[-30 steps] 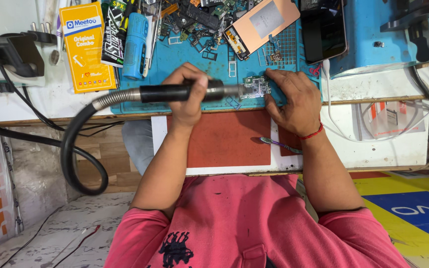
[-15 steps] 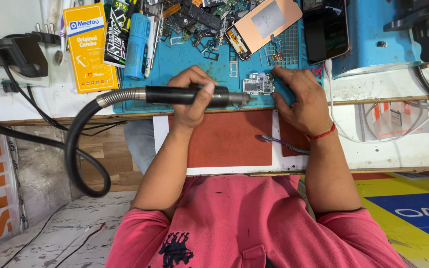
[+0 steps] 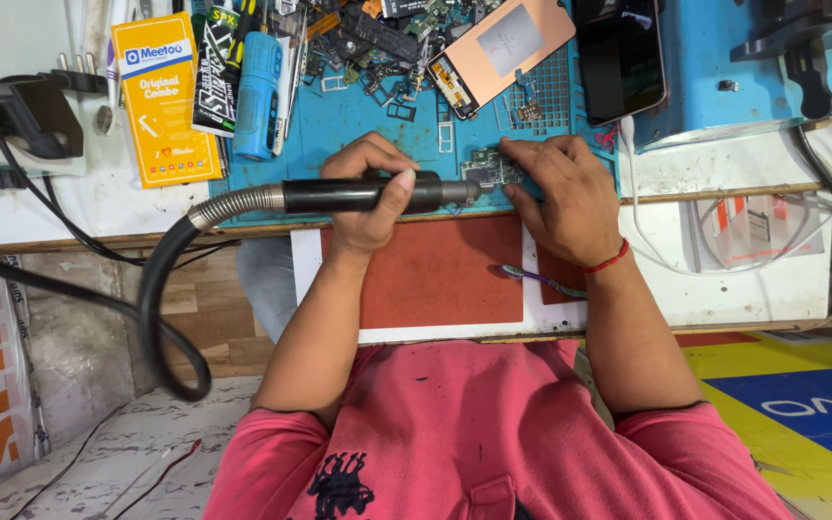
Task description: The person uses a heat gun to apply heat to components on a circuit board resting on a red pad.
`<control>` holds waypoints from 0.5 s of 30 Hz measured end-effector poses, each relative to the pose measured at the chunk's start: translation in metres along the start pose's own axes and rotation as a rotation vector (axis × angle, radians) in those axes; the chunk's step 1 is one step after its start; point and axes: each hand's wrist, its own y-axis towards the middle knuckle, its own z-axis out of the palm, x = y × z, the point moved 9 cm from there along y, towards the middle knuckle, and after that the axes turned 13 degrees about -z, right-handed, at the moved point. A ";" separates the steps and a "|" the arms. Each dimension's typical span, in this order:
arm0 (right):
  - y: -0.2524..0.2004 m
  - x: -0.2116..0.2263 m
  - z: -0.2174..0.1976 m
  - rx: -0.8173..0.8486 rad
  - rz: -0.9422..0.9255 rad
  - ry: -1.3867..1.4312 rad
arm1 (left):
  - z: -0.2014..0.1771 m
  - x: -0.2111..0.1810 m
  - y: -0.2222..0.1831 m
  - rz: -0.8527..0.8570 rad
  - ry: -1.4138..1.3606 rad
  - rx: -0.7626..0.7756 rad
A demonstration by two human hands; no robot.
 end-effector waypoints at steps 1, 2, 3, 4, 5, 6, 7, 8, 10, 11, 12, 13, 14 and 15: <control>-0.001 -0.001 0.000 -0.002 0.001 -0.004 | -0.002 0.002 -0.001 -0.013 -0.014 -0.045; -0.001 -0.002 0.001 -0.002 0.001 -0.006 | -0.005 0.004 -0.003 -0.026 -0.028 -0.091; -0.002 -0.002 0.002 -0.003 0.002 -0.008 | -0.007 0.007 -0.003 -0.047 -0.041 -0.112; -0.002 -0.002 0.002 -0.009 -0.003 -0.017 | -0.009 0.010 -0.001 -0.067 -0.057 -0.132; -0.001 -0.001 0.002 -0.016 -0.008 -0.025 | -0.010 0.011 0.000 -0.086 -0.072 -0.152; -0.001 -0.001 0.001 -0.022 -0.011 -0.035 | -0.006 0.007 0.000 -0.058 -0.039 -0.094; -0.001 -0.002 0.001 -0.007 -0.001 -0.035 | -0.003 0.002 -0.001 -0.029 -0.007 -0.036; -0.001 -0.002 0.003 0.010 0.009 -0.032 | 0.001 -0.002 -0.003 -0.002 0.027 0.020; 0.000 -0.002 0.004 0.034 0.007 -0.015 | -0.004 0.003 0.000 -0.051 -0.011 -0.083; 0.000 -0.003 0.003 0.043 -0.005 -0.001 | -0.008 0.006 0.000 -0.076 -0.029 -0.134; 0.000 -0.003 0.002 0.051 -0.014 0.011 | -0.005 0.003 0.000 -0.051 -0.027 -0.080; -0.001 -0.004 0.003 0.053 -0.005 0.020 | -0.002 0.000 0.000 -0.026 -0.024 -0.026; -0.002 -0.005 0.003 0.053 0.004 0.029 | 0.001 -0.003 0.001 0.000 -0.022 0.028; -0.002 -0.005 0.004 0.054 0.013 0.038 | 0.001 -0.004 0.001 0.002 0.002 0.019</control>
